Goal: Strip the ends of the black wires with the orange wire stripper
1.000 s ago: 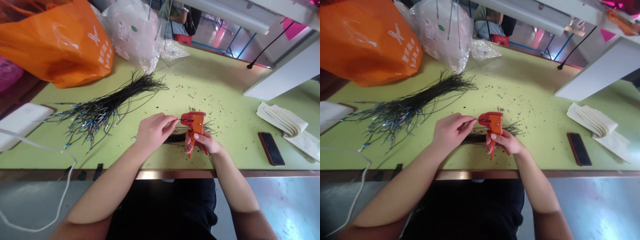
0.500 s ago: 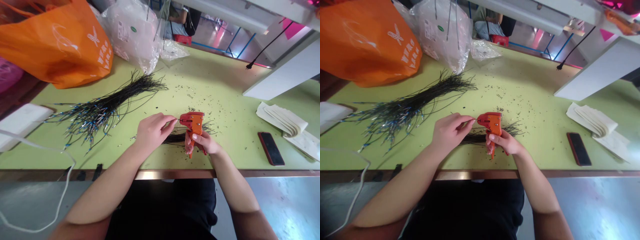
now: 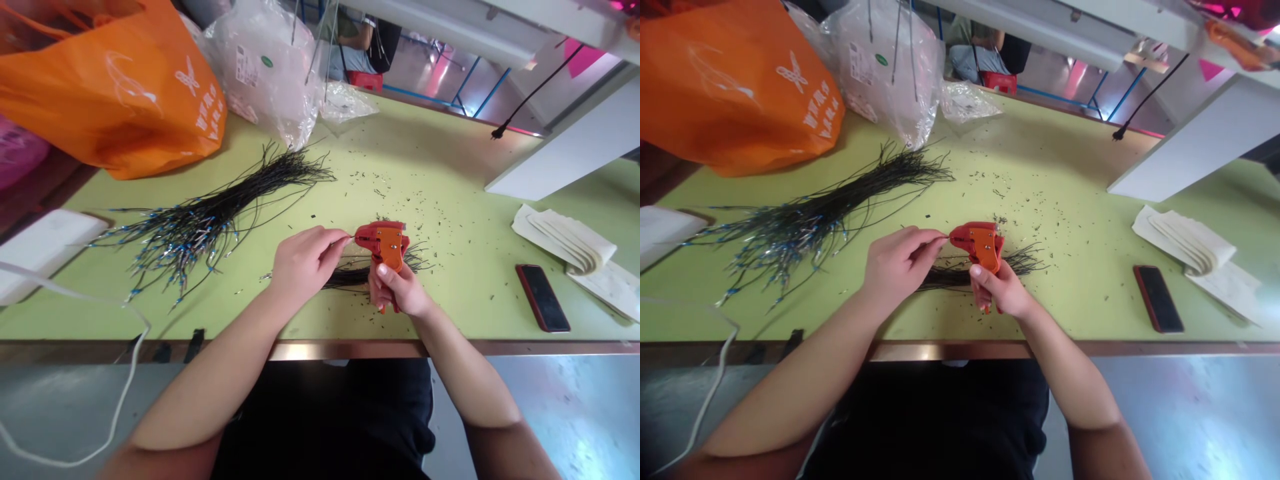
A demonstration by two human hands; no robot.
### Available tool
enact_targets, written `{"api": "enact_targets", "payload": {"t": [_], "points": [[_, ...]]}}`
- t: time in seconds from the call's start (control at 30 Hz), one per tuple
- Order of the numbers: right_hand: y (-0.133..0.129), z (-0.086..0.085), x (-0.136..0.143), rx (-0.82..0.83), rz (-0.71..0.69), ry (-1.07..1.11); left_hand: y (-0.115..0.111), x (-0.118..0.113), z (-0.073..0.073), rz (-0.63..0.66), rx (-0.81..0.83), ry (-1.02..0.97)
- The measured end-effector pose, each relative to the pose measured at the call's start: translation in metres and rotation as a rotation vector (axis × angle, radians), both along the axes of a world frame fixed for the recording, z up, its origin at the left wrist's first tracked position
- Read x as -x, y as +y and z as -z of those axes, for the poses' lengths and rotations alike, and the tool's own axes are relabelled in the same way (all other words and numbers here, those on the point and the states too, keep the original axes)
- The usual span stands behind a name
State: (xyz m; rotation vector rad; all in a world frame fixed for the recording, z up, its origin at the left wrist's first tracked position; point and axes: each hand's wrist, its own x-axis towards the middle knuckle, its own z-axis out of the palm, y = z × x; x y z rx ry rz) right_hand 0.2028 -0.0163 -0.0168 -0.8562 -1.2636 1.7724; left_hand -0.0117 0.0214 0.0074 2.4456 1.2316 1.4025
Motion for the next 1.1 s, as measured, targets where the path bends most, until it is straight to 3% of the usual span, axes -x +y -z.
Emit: {"api": "enact_targets", "payload": {"t": [0.1,0.2,0.3,0.43,0.53,0.63,0.83,1.1], "points": [[0.002,0.004,0.003,-0.006,0.013,0.043,0.000,-0.002,0.000,0.009,0.001,-0.020],[0.006,0.006,-0.001,-0.015,-0.059,0.104,0.001,-0.001,0.000,0.020,-0.009,-0.043],[0.012,-0.003,-0.015,-0.096,-0.088,0.251,0.006,0.005,0.002,-0.067,-0.062,-0.144],[0.016,-0.023,-0.032,-0.154,0.297,0.371,0.014,0.014,0.004,-0.238,-0.086,-0.284],[0.016,-0.025,-0.027,-0.181,0.446,0.336,0.013,0.009,0.003,-0.127,-0.152,-0.198],[0.014,-0.014,-0.013,-0.161,0.382,0.255,0.005,-0.001,0.003,-0.039,-0.227,-0.075],[0.010,0.005,0.005,-0.198,0.097,0.161,-0.002,-0.009,0.004,-0.054,-0.245,0.002],[0.011,0.018,0.007,-0.159,0.040,0.104,-0.007,-0.017,0.005,-0.048,-0.238,0.050]]}}
